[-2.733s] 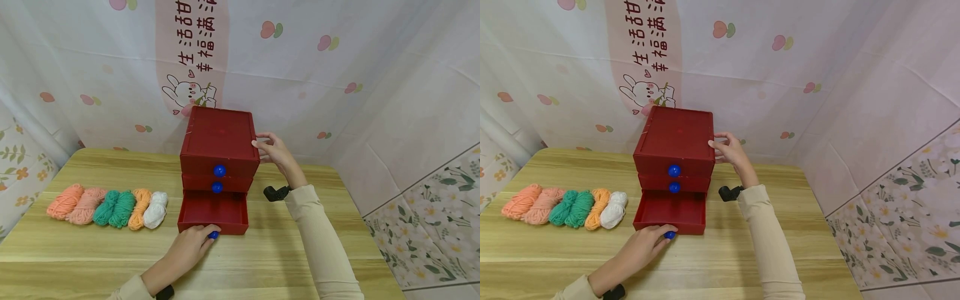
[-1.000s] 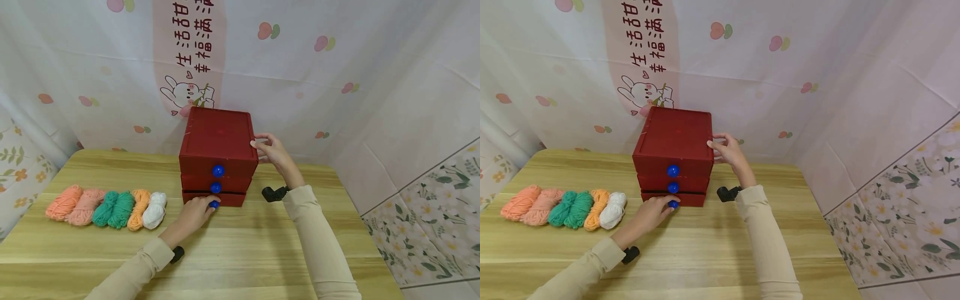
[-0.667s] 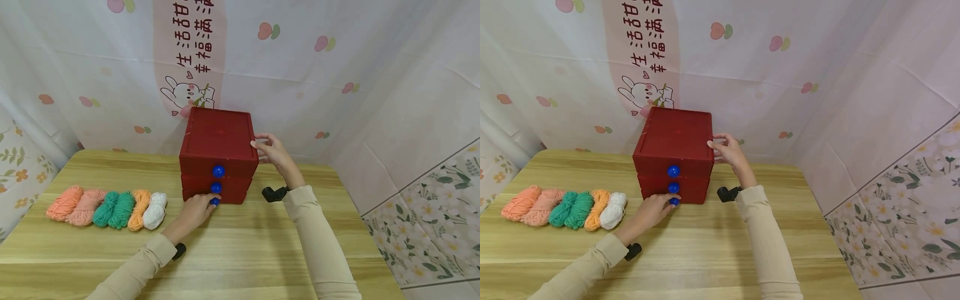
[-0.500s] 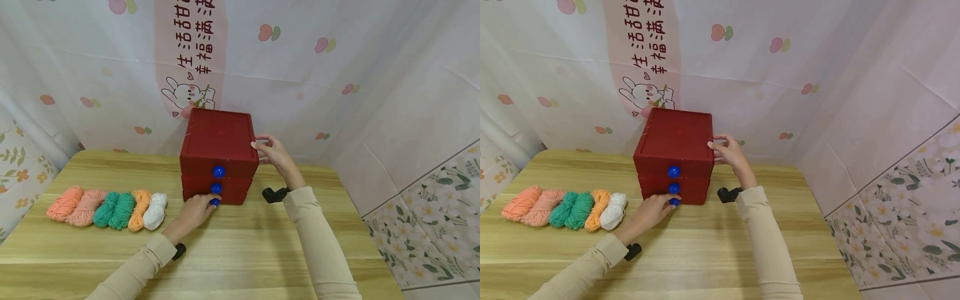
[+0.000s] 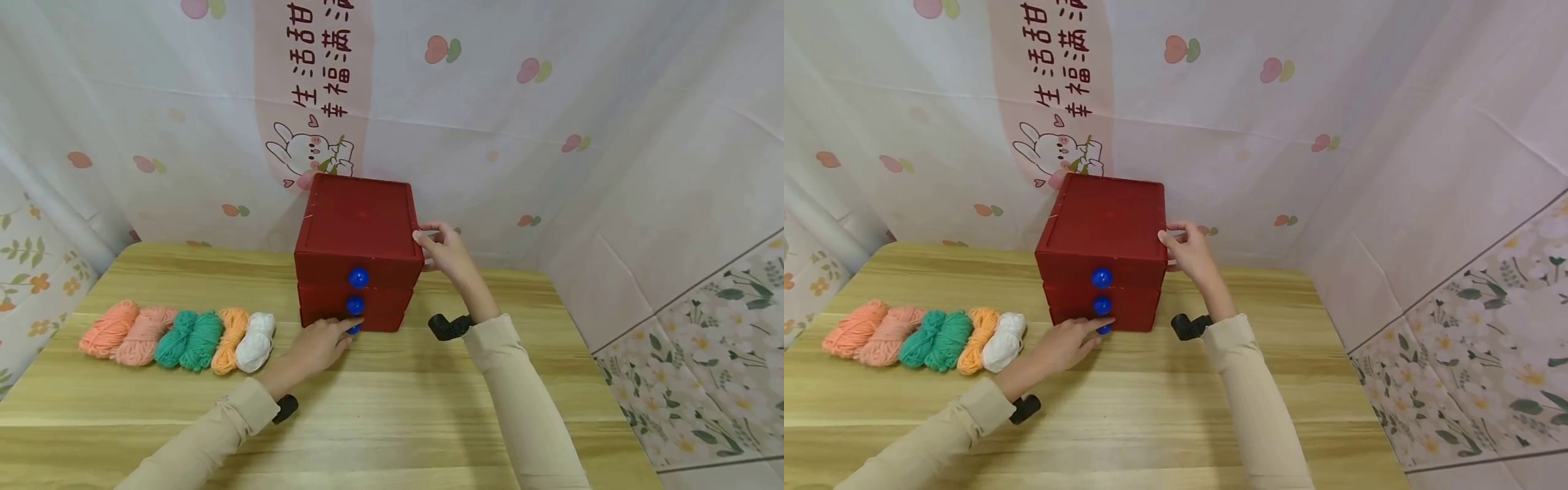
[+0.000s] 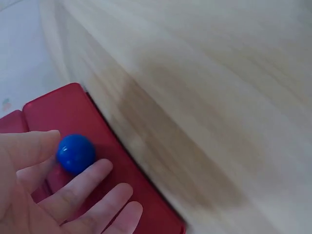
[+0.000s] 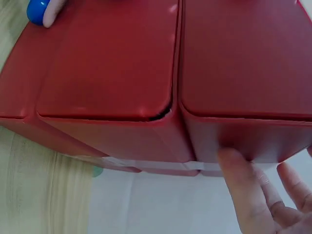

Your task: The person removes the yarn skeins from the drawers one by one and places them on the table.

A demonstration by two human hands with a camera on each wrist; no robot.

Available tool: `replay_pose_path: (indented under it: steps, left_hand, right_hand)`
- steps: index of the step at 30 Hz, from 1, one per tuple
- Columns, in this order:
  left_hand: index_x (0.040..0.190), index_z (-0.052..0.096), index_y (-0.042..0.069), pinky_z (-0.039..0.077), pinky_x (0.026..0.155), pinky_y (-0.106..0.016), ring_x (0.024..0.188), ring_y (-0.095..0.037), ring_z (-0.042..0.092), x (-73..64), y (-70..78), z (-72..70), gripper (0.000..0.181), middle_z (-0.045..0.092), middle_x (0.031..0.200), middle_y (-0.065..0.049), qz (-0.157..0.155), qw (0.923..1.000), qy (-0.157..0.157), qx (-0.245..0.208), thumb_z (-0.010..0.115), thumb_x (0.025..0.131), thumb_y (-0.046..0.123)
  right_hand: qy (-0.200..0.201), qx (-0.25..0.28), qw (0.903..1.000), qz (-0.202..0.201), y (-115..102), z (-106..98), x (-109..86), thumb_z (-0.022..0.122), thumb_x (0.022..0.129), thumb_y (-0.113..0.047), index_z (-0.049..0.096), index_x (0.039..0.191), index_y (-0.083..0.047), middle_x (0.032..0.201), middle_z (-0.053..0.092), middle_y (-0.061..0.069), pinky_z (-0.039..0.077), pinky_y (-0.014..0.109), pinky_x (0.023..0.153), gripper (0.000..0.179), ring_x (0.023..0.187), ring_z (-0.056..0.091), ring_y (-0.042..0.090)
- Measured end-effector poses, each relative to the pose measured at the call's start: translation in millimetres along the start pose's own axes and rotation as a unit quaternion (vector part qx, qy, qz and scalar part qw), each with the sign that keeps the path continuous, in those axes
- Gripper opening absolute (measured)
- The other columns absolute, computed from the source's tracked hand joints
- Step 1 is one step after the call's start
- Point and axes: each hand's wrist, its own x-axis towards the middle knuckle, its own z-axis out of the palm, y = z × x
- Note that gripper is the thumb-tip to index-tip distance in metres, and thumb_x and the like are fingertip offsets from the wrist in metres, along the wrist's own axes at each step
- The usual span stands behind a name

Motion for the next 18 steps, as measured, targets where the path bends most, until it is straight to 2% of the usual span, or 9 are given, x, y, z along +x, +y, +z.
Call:
replay_pose_path:
  steps: [5, 7, 9, 11, 13, 15, 18]
  left_hand:
    - [0.13, 0.055, 0.011, 0.051, 0.081, -0.043, 0.097, -0.029, 0.062, -15.9, -0.9, -23.8, 0.037, 0.065, 0.11, -0.014, 0.028, 0.9995, -0.002, 0.016, 0.055, 0.094, 0.019]
    - [0.13, 0.054, 0.011, 0.049, 0.088, -0.046, 0.107, -0.032, 0.059, -24.8, -2.6, -34.5, 0.036, 0.062, 0.117, -0.014, 0.042, 0.9986, 0.009, 0.031, 0.051, 0.096, 0.022]
    - [0.13, 0.054, 0.011, 0.045, 0.094, -0.048, 0.115, -0.034, 0.055, -33.5, -4.1, -44.9, 0.036, 0.06, 0.123, -0.014, 0.059, 0.9967, 0.019, 0.052, 0.048, 0.097, 0.025]
    - [0.131, 0.054, 0.012, 0.042, 0.098, -0.048, 0.12, -0.034, 0.051, -41.3, -4.9, -54.1, 0.037, 0.057, 0.128, -0.013, 0.074, 0.9934, 0.029, 0.083, 0.046, 0.098, 0.028]
    - [0.132, 0.053, 0.012, 0.038, 0.103, -0.048, 0.126, -0.035, 0.045, -48.3, -4.7, -63.1, 0.04, 0.054, 0.133, -0.011, 0.086, 0.9901, 0.033, 0.106, 0.044, 0.098, 0.031]
    - [0.135, 0.049, 0.014, 0.032, 0.107, -0.048, 0.132, -0.034, 0.038, -54.7, -2.9, -71.9, 0.043, 0.049, 0.138, -0.01, 0.09, 0.9879, 0.025, 0.124, 0.043, 0.098, 0.034]
    - [0.139, 0.044, 0.015, 0.028, 0.109, -0.05, 0.137, -0.034, 0.03, -61.7, 0.8, -82.5, 0.047, 0.042, 0.144, -0.009, 0.107, 0.9839, 0.021, 0.142, 0.044, 0.097, 0.037]
  right_hand:
    - [0.026, -0.053, 0.9952, -0.077, 11.1, 0.7, -28.2, 0.048, 0.097, -0.023, 0.045, 0.128, -0.001, 0.11, 0.053, 0.019, 0.056, 0.038, 0.073, 0.038, 0.088, 0.059, 0.026]
    - [0.051, -0.109, 0.9864, -0.112, 18.3, 2.5, -43.6, 0.048, 0.097, -0.022, 0.05, 0.123, -0.001, 0.109, 0.057, 0.019, 0.055, 0.038, 0.074, 0.034, 0.091, 0.059, 0.028]
    - [0.077, -0.175, 0.971, -0.145, 26.7, 5.7, -60.0, 0.049, 0.097, -0.02, 0.055, 0.118, -0.001, 0.107, 0.061, 0.016, 0.055, 0.037, 0.074, 0.03, 0.093, 0.061, 0.027]
    - [0.096, -0.246, 0.947, -0.182, 35.8, 9.7, -75.9, 0.05, 0.097, -0.02, 0.059, 0.114, -0.003, 0.107, 0.064, 0.012, 0.054, 0.038, 0.077, 0.026, 0.095, 0.062, 0.024]
    - [0.108, -0.311, 0.9157, -0.231, 43.1, 14.8, -90.4, 0.052, 0.096, -0.02, 0.062, 0.111, -0.004, 0.106, 0.066, 0.01, 0.053, 0.039, 0.082, 0.024, 0.099, 0.062, 0.023]
    - [0.112, -0.367, 0.8761, -0.292, 50.1, 20.6, -101.5, 0.05, 0.097, -0.022, 0.065, 0.109, -0.005, 0.108, 0.066, 0.009, 0.051, 0.039, 0.086, 0.025, 0.102, 0.062, 0.024]
    - [0.108, -0.434, 0.8157, -0.367, 56.7, 29.1, -113.6, 0.04, 0.1, -0.033, 0.065, 0.112, -0.005, 0.114, 0.065, 0.011, 0.048, 0.04, 0.093, 0.039, 0.109, 0.059, 0.027]
